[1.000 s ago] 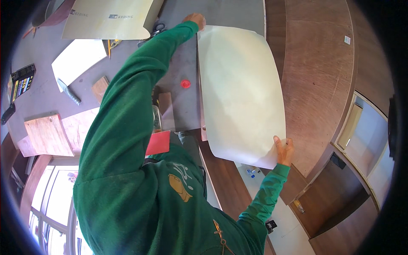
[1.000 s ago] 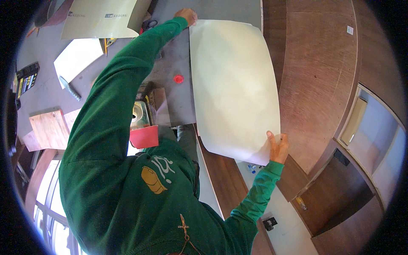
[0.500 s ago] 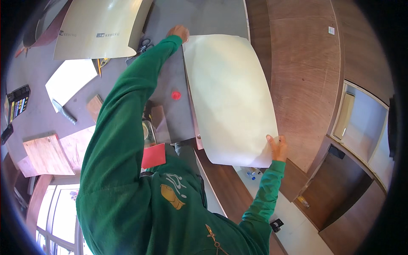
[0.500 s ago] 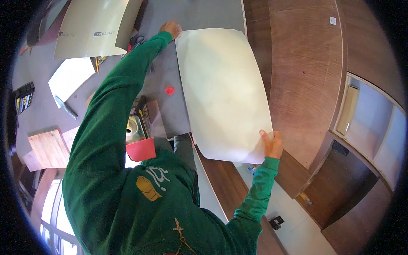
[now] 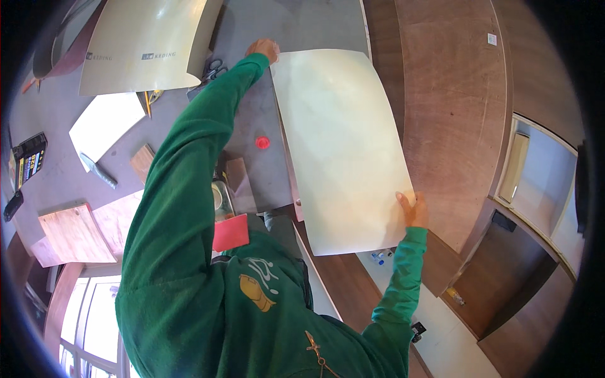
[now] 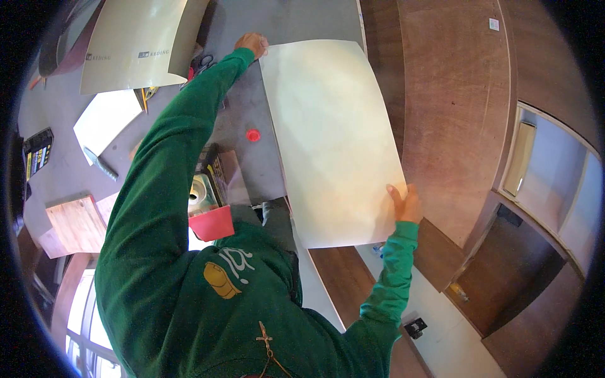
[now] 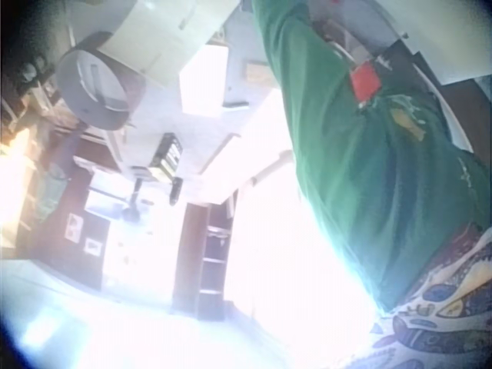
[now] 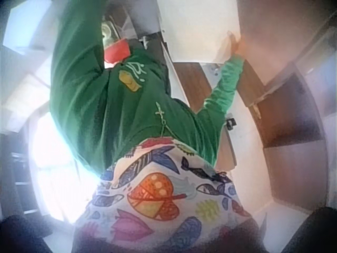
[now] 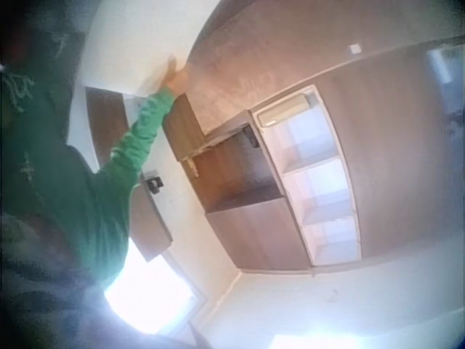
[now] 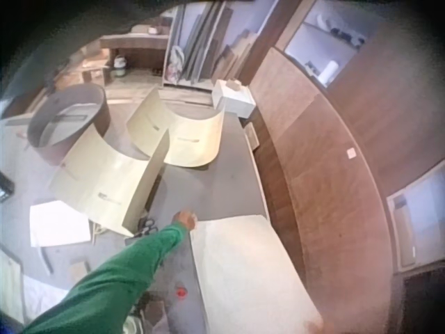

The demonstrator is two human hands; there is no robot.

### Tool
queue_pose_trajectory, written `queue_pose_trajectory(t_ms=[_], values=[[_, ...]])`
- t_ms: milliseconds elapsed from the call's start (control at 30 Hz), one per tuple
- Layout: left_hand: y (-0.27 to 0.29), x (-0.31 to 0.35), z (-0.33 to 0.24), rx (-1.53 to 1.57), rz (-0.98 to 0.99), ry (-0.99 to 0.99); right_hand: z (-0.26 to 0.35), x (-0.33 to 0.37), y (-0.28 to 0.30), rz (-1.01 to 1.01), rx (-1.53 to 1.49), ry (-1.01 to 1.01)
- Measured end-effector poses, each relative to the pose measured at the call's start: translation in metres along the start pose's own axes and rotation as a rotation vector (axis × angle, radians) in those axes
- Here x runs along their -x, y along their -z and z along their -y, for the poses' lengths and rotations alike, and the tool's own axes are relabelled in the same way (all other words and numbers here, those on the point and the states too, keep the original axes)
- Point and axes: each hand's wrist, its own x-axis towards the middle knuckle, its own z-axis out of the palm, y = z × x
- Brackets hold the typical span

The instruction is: The person pours adhesive from a can onto a curved white panel and spreads it across the surface with a small red tool. The person then moves several wooden boards on a table and marks one with a pencil before picking up the curved panel again.

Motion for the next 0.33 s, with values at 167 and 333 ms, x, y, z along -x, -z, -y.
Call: queue_pose_trajectory(t_ms=[167, 333], values=[[0.0004, -0.0039, -0.0015, -0.053, 0.055, 0.042, -0.0013, -0.0013, 0.0061, 0.055, 0.012, 0.032], [-0.0002, 0.0008, 0.0004, -0.094, 0.001, 0.022, 0.0051, -0.0002, 0.0049, 0.05, 0.031, 0.014]])
